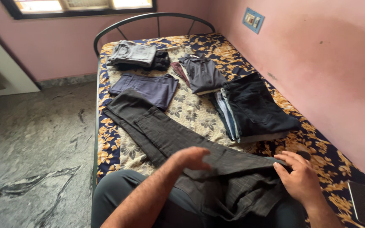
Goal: The person folds a pair of dark pants by hand on a bed, smoothing the fabric and aligning the legs before folding them into a compact rectangle.
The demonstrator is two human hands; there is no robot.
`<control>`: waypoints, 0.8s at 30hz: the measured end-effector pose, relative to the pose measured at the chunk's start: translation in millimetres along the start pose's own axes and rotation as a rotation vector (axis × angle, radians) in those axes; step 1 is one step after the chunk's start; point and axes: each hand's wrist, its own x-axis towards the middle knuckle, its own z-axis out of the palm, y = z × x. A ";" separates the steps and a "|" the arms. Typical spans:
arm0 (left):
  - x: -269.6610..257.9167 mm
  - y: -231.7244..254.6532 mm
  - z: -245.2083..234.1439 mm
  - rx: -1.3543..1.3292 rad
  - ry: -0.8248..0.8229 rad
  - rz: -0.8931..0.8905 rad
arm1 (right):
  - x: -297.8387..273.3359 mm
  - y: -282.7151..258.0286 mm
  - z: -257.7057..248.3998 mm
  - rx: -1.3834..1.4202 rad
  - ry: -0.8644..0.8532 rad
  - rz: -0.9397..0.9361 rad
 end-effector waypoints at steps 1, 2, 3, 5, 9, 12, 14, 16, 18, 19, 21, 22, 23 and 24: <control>1.8 -15.1 -2.8 0.037 0.061 -0.003 | 2.3 -4.7 -1.0 0.009 -0.001 -0.015; 1.3 -29.7 -5.9 0.059 0.097 -0.050 | 4.3 -10.9 -1.0 0.018 -0.002 -0.031; -0.4 -43.6 -11.1 0.081 0.133 -0.099 | 7.2 -18.3 0.4 0.028 -0.003 -0.046; -4.1 -63.6 -24.1 0.113 0.163 -0.203 | 15.3 -34.7 4.3 0.100 -0.026 -0.136; -21.3 -81.4 -52.2 0.049 0.221 -0.346 | 33.2 -76.7 18.3 0.121 -0.172 -0.226; -36.4 -82.3 -68.7 -0.045 0.234 -0.442 | 43.4 -108.8 32.7 0.044 -0.421 -0.336; -42.4 -85.5 -74.6 -0.083 0.238 -0.497 | 42.9 -132.0 46.4 0.009 -0.529 -0.476; -44.5 -94.6 -74.2 -0.103 0.269 -0.528 | 34.9 -154.0 59.7 -0.015 -0.656 -0.552; -40.5 -110.1 -69.6 -0.117 0.269 -0.555 | 17.5 -171.1 71.2 -0.029 -0.804 -0.562; -35.9 -120.3 -65.9 -0.124 0.269 -0.569 | 10.6 -178.5 78.9 -0.075 -0.865 -0.597; -23.0 -144.0 -58.1 -0.138 0.260 -0.608 | -2.4 -190.5 93.0 -0.169 -0.988 -0.663; -14.9 -157.7 -54.1 -0.145 0.256 -0.627 | -4.9 -193.6 98.6 -0.199 -1.045 -0.668; -6.5 -172.0 -49.3 -0.178 0.255 -0.667 | -6.3 -196.5 103.5 -0.229 -1.102 -0.672; 1.9 -185.8 -42.8 -0.212 0.250 -0.706 | -7.1 -199.6 106.9 -0.258 -1.160 -0.672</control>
